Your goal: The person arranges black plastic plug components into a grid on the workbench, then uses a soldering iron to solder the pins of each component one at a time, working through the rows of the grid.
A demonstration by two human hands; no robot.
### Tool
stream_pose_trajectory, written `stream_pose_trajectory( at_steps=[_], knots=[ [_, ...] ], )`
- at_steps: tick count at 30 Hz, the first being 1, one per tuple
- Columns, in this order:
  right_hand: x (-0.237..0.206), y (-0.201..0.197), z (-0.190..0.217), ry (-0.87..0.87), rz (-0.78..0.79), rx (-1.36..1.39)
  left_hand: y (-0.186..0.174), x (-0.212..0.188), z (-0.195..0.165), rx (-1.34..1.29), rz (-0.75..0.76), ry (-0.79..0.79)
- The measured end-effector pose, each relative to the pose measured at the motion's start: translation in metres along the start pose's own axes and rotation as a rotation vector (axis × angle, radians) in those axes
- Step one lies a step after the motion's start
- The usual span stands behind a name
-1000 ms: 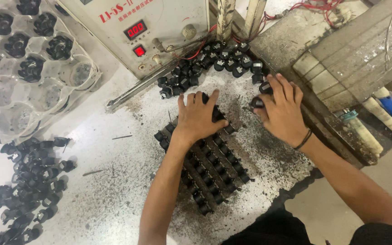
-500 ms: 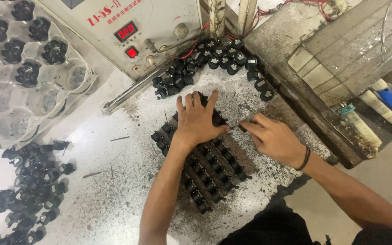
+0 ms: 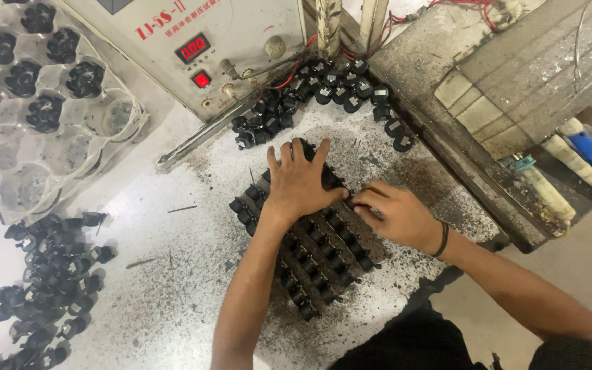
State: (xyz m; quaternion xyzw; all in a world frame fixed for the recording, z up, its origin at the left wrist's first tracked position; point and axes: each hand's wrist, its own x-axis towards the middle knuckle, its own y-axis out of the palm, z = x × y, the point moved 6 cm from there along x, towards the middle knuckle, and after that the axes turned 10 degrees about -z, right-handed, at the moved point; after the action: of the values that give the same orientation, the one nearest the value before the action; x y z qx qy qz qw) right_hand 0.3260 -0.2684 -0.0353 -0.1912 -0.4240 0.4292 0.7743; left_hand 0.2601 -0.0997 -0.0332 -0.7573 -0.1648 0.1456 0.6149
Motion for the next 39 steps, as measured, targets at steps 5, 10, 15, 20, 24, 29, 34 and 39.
stream_pose_trajectory(
  at_steps=[5,10,15,20,24,29,34,39],
  knots=[
    [0.017,-0.043,-0.029,-0.133,-0.158,-0.598,-0.006,-0.002,-0.002,0.003,-0.062,0.027],
    [0.020,-0.060,-0.059,0.036,-0.043,-0.740,-0.025,-0.013,-0.015,0.046,-0.213,0.094],
    [0.004,-0.059,-0.030,0.026,-0.035,-0.452,-0.034,-0.043,-0.042,0.030,-0.414,0.095],
    [-0.023,-0.035,0.006,0.084,0.040,-0.128,-0.021,-0.065,-0.064,-0.132,-0.468,0.135],
    [-0.027,-0.024,0.026,-0.128,-0.101,-0.132,-0.013,-0.066,-0.065,-0.186,-0.511,0.146],
    [0.004,-0.032,-0.006,-0.074,-0.010,-0.317,-0.010,-0.066,-0.063,-0.198,-0.540,0.161],
    [0.058,-0.066,-0.041,-0.107,-0.240,-0.658,-0.017,-0.069,-0.066,-0.178,-0.555,0.204],
    [0.017,-0.062,-0.030,-0.038,-0.070,-0.401,-0.016,-0.078,-0.076,-0.190,-0.488,0.244]
  ],
)
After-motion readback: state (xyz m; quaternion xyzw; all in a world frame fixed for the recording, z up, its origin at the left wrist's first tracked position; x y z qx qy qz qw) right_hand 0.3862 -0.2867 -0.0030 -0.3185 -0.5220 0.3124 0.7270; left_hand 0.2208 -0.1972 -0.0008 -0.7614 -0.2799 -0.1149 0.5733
